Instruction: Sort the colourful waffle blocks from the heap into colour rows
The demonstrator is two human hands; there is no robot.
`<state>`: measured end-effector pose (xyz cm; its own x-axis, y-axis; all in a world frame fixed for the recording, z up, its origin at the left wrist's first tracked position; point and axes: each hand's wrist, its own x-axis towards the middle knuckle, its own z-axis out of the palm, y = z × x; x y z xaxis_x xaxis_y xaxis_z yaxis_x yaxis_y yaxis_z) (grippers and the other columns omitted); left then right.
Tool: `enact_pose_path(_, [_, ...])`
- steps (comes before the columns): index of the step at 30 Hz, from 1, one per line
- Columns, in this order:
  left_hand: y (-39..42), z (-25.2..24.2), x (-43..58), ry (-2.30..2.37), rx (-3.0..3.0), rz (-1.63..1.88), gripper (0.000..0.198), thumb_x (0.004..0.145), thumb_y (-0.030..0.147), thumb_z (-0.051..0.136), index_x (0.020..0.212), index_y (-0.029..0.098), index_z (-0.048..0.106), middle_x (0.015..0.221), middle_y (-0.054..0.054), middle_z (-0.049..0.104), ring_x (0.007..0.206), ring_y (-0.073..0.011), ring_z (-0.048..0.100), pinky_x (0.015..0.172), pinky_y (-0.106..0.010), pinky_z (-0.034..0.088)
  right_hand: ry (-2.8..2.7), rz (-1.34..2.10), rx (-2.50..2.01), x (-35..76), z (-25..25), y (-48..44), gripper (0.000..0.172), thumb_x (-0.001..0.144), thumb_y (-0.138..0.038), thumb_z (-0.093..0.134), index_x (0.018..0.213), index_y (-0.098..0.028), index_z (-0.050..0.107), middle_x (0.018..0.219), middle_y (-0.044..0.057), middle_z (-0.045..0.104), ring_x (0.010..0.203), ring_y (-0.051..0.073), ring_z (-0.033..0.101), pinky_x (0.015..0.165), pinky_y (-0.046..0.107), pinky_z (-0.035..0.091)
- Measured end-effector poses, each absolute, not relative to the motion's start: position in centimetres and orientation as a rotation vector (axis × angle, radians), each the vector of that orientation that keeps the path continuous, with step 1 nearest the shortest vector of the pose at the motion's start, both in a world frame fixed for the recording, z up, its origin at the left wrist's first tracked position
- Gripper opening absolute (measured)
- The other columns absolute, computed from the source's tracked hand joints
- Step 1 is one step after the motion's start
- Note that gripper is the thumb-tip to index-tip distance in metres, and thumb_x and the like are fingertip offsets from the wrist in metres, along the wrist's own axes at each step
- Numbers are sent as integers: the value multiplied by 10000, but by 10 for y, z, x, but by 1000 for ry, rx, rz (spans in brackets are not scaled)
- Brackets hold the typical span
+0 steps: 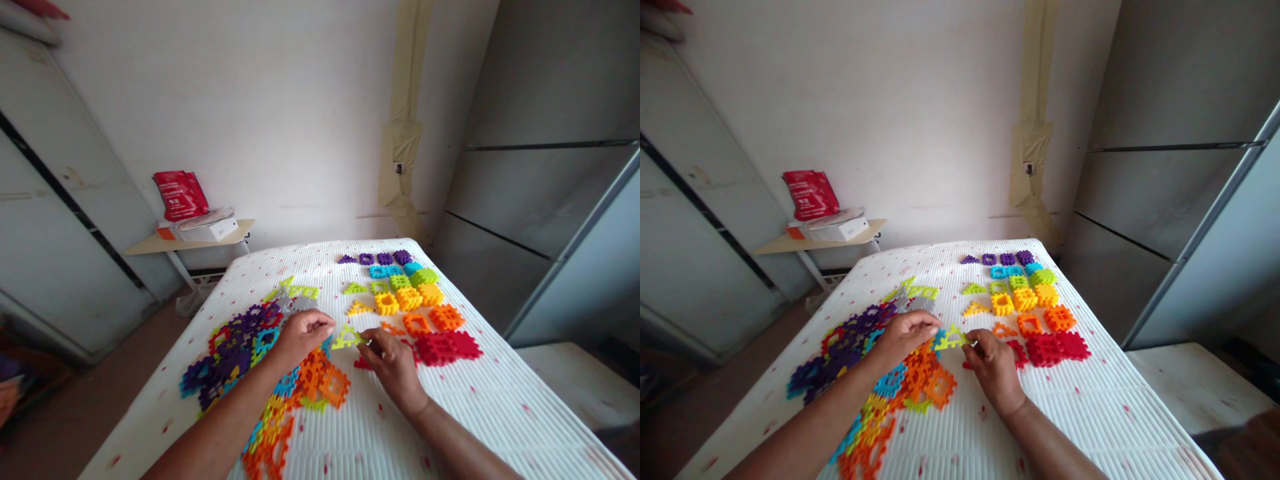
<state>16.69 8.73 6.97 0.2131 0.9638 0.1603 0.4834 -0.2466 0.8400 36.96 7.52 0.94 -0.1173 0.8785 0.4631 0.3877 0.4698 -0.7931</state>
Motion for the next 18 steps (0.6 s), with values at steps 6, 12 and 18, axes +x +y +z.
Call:
enact_pose_path(6, [82, 64, 171, 1437, 2115, 798, 126, 638, 280, 652, 724, 189, 672, 695, -13, 623, 641, -127, 551, 616, -226, 423, -1825, 385, -1105, 373, 13, 75, 111, 823, -256, 511, 856, -172, 576, 703, 26, 631, 604, 132, 601, 567, 224, 461])
enact_pose_path(12, [78, 68, 176, 1600, 2321, 637, 100, 692, 274, 593, 697, 237, 685, 709, -15, 637, 658, -141, 564, 620, -238, 398, -1847, 342, -1103, 373, 12, 76, 93, 826, -243, 504, 844, -177, 567, 686, 19, 625, 577, 125, 588, 557, 219, 454])
enact_pose_path(18, [79, 72, 179, 1630, 2397, 544, 177, 749, 301, 536, 695, 251, 696, 688, -11, 641, 686, -150, 577, 630, -243, 385, -1900, 286, -1107, 375, 14, 78, 112, 840, -231, 486, 856, -164, 575, 711, 35, 627, 601, 131, 588, 586, 227, 456])
